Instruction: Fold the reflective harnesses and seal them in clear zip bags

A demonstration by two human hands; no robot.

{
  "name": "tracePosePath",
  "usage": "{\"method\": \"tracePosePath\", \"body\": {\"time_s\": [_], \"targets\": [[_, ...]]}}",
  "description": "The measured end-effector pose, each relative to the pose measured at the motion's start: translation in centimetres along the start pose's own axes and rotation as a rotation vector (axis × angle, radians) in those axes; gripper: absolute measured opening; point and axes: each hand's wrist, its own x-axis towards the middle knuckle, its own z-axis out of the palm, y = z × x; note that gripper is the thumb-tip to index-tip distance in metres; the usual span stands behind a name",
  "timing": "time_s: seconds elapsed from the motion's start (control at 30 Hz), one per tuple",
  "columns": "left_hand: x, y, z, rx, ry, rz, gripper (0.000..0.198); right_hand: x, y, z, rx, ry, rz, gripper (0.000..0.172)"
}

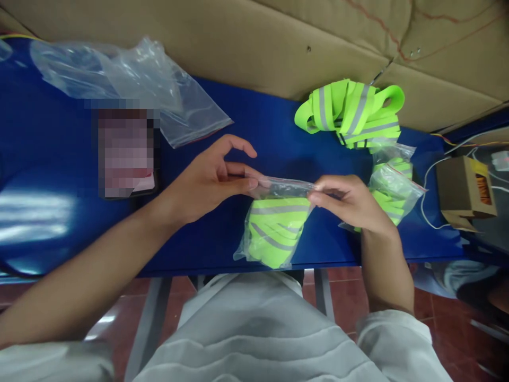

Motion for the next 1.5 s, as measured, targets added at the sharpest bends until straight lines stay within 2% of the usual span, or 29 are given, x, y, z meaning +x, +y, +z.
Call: {"method": "tracePosePath", "body": {"time_s": [0.07,0.17,0.23,0.3,0.47,0.53,0.73,1.07,1.3,1.5], "targets": [[0.0,0.0,0.2,-0.027,0.046,-0.003,0.049,0.0,0.1,0.5,0.055,0.106,0.011,0.023],[0.0,-0.4,0.7,-0.084,0.129,-0.072,0.045,0.1,0.4,1.2,0.178,0.171,0.046,0.023],[0.1,-0.9,1.2,-0.062,0.123,-0.123,0.037,0.2,0.6,1.4,0.252,0.188,0.097,0.040],[0.1,-1.4,1.5,0.017,0.103,-0.109,0.035,0.3,0.6,1.3,0.323,0.193,0.156,0.051],[-0.1,-1.5,1.6,0.168,0.209,0.019,0.032,0.7,0.8,0.7,0.482,0.120,0.298,0.036],[-0.1,-1.3,1.5,0.203,0.233,0.043,0.030,0.7,1.0,0.7,0.475,0.168,0.284,0.032],[-0.2,-1.0,1.4,0.206,0.255,0.077,0.021,0.7,1.2,1.3,0.327,0.329,0.088,0.026],[-0.9,-0.3,1.9,0.422,0.252,0.132,0.030,0.9,1.5,1.5,0.278,0.331,0.076,0.029],[-1.0,-0.3,2.2,0.401,0.211,0.141,0.029,1.0,1.3,1.9,0.282,0.283,0.156,0.038],[-0.9,-0.2,2.3,0.386,0.187,0.131,0.027,1.1,1.1,2.1,0.249,0.284,0.151,0.041]]}}
